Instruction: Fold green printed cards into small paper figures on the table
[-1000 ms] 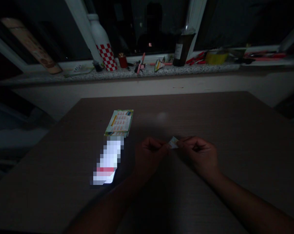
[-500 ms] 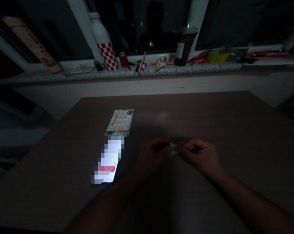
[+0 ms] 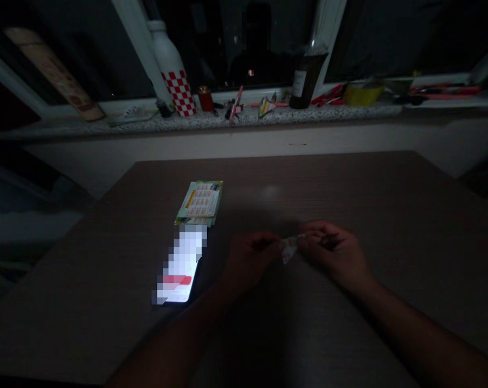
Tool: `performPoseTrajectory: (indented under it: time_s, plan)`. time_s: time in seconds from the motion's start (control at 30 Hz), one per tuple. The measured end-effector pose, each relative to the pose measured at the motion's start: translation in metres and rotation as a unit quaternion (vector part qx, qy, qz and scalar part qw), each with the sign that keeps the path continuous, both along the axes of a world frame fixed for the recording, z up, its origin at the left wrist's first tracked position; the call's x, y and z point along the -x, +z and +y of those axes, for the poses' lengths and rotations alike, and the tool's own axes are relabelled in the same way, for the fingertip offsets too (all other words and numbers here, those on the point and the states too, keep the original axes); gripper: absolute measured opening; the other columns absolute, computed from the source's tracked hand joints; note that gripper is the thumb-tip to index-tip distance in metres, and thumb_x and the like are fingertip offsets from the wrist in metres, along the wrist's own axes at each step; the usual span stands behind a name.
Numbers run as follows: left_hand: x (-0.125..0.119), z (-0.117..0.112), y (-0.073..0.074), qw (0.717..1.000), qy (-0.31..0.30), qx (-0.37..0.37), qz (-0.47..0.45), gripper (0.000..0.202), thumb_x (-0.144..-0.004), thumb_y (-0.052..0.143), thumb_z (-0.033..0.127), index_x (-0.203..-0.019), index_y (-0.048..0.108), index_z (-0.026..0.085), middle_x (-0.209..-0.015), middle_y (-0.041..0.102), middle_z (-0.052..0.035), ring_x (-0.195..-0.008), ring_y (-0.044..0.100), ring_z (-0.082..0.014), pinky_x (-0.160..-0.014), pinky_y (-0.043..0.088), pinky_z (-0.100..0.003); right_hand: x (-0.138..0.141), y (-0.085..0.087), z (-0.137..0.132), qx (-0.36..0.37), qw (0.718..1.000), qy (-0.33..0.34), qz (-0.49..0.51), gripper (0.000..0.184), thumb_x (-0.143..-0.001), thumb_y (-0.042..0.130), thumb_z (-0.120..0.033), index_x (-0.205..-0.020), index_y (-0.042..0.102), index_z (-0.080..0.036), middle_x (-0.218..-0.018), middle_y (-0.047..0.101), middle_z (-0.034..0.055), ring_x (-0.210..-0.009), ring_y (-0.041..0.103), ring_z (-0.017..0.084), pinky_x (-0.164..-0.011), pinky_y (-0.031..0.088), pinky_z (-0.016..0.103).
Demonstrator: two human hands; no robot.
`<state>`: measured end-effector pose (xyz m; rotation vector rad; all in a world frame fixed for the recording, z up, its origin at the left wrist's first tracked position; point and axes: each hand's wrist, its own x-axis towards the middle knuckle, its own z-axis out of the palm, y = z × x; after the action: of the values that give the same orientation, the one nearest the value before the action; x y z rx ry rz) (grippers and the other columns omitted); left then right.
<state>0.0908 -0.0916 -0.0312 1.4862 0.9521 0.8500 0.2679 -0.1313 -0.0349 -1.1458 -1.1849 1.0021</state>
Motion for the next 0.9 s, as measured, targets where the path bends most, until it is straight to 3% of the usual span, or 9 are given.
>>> performPoseTrajectory:
  time_s: [0.17, 0.3, 0.5, 0.73, 0.9]
  plan:
    - [-0.003, -0.001, 0.002, 0.996, 0.049, 0.028, -0.069, 0.009, -0.071, 0.068, 0.026, -0.071, 0.071, 0.018, -0.068, 0.068, 0.0008, -0.066, 0.060, -0.0134, -0.065, 0.046, -0.024, 0.000, -0.005, 0.000, 0.020, 0.996, 0.088, -0.022, 0.013, -0.074, 0.070, -0.031, -0.079, 0.071, -0.019, -0.075, 0.073, 0.0043, -0.067, 0.066, 0.016, -0.064, 0.053, 0.027]
    - [-0.005, -0.003, 0.003, 0.994, 0.047, 0.054, -0.082, 0.011, -0.070, 0.069, 0.028, -0.069, 0.070, 0.017, -0.066, 0.067, 0.0004, -0.064, 0.059, -0.0134, -0.063, 0.045, -0.024, 0.001, -0.009, 0.000, 0.001, 0.995, 0.083, -0.047, 0.010, -0.075, 0.068, -0.029, -0.077, 0.071, -0.019, -0.073, 0.071, 0.0028, -0.067, 0.064, 0.015, -0.064, 0.051, 0.027]
    - [-0.008, -0.006, 0.000, 0.991, 0.050, 0.071, -0.098, 0.010, -0.068, 0.071, 0.026, -0.069, 0.071, 0.017, -0.067, 0.067, 0.0002, -0.064, 0.058, -0.0132, -0.062, 0.044, -0.024, 0.002, -0.007, 0.000, -0.011, 0.998, 0.055, -0.036, 0.016, -0.074, 0.069, -0.031, -0.063, 0.066, -0.019, -0.060, 0.064, 0.0001, -0.054, 0.056, 0.012, -0.053, 0.046, 0.024]
    - [-0.009, -0.005, 0.000, 0.986, 0.089, 0.075, -0.121, 0.008, -0.066, 0.073, 0.024, -0.067, 0.072, 0.016, -0.065, 0.067, 0.0007, -0.063, 0.057, -0.0121, -0.062, 0.044, -0.023, 0.003, -0.006, 0.000, -0.026, 0.992, 0.095, -0.075, 0.015, -0.079, 0.064, -0.030, -0.073, 0.068, -0.017, -0.066, 0.065, 0.0024, -0.060, 0.058, 0.013, -0.057, 0.046, 0.024]
    - [-0.011, -0.006, 0.000, 0.985, 0.084, 0.082, -0.124, 0.010, -0.066, 0.073, 0.025, -0.067, 0.073, 0.016, -0.065, 0.068, -0.0006, -0.063, 0.058, -0.0129, -0.063, 0.044, -0.024, 0.003, -0.004, 0.000, -0.058, 0.991, 0.083, -0.092, 0.017, -0.079, 0.064, -0.028, -0.067, 0.067, -0.016, -0.062, 0.061, 0.0018, -0.057, 0.053, 0.012, -0.053, 0.042, 0.024]
